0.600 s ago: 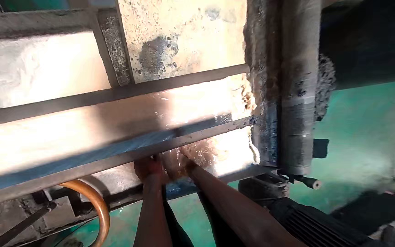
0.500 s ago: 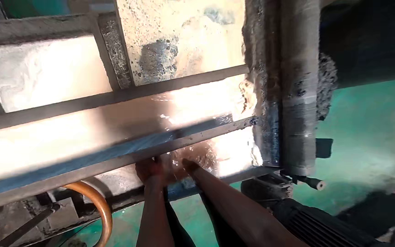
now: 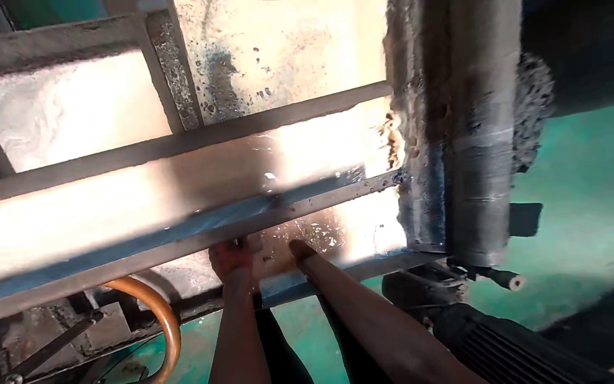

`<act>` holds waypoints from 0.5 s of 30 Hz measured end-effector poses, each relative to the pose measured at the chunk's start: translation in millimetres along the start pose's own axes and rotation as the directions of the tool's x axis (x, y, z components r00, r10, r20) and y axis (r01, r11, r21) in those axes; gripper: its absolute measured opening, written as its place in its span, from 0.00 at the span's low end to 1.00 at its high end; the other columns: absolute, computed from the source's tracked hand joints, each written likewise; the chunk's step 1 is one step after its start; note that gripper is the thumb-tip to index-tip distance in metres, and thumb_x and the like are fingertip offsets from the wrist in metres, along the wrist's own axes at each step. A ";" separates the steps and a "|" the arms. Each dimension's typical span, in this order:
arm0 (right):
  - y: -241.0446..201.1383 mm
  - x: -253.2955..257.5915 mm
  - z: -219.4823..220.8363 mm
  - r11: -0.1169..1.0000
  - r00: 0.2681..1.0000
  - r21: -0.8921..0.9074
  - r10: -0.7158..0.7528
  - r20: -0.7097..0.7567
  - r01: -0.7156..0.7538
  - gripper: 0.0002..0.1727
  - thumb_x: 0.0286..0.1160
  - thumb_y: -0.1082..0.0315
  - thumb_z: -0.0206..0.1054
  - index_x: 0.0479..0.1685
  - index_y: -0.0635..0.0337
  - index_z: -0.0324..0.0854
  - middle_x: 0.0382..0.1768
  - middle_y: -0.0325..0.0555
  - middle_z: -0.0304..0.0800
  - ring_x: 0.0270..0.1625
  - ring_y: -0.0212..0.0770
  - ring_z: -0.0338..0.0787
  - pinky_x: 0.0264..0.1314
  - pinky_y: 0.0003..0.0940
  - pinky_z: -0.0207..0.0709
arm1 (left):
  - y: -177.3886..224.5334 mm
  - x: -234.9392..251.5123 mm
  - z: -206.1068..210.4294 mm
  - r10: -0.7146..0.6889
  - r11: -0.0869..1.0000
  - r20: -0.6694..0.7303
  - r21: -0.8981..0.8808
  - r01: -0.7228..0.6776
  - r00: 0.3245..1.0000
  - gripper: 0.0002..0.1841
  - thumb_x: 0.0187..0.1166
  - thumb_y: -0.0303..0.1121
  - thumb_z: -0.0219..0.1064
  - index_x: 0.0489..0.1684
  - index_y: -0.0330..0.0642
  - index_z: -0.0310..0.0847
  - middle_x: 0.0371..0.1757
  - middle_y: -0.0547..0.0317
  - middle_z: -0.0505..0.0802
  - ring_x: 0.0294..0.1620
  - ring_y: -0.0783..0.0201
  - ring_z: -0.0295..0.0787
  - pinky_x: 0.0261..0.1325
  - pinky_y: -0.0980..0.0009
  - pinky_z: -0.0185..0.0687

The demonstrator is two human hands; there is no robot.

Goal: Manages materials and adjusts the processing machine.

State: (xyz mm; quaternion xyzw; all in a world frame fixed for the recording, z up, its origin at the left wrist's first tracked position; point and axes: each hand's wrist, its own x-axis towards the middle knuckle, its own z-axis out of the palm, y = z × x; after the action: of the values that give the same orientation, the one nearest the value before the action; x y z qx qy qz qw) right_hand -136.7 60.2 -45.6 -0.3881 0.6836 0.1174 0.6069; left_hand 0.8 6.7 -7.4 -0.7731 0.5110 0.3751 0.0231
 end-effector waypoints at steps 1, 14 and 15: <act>-1.1 -0.2 -0.7 1.000 1.000 0.025 -0.009 -0.015 0.009 0.19 0.89 0.81 0.49 0.71 0.86 0.70 0.74 0.79 0.74 0.81 0.69 0.73 0.86 0.53 0.61 | 0.3 0.4 0.1 -0.006 1.000 0.002 -0.006 0.006 1.000 0.18 0.85 0.36 0.67 0.63 0.28 0.84 0.63 0.24 0.88 0.70 0.28 0.83 0.73 0.36 0.73; 25.4 -5.2 -35.7 0.989 0.988 0.012 -0.145 -0.054 0.146 0.21 0.90 0.80 0.47 0.75 0.85 0.68 0.76 0.77 0.74 0.82 0.62 0.73 0.87 0.45 0.60 | -4.7 1.2 5.6 -0.008 0.996 -0.044 -0.094 0.004 0.999 0.19 0.86 0.36 0.66 0.62 0.27 0.84 0.61 0.25 0.89 0.68 0.28 0.84 0.72 0.34 0.73; 27.3 -7.3 -41.4 0.989 0.988 0.071 -0.119 -0.094 0.126 0.21 0.91 0.79 0.45 0.76 0.84 0.67 0.76 0.75 0.74 0.81 0.60 0.74 0.86 0.43 0.61 | -4.8 1.8 5.8 -0.010 0.996 -0.039 -0.091 0.007 0.999 0.19 0.86 0.36 0.66 0.62 0.28 0.84 0.61 0.25 0.89 0.69 0.28 0.83 0.73 0.34 0.72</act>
State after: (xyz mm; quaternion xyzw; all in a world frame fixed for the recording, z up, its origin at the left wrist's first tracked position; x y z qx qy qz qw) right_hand -185.9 55.3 -37.5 -0.4107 0.6890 0.0358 0.5961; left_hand 1.8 10.1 -14.3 -0.7828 0.4905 0.3824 -0.0206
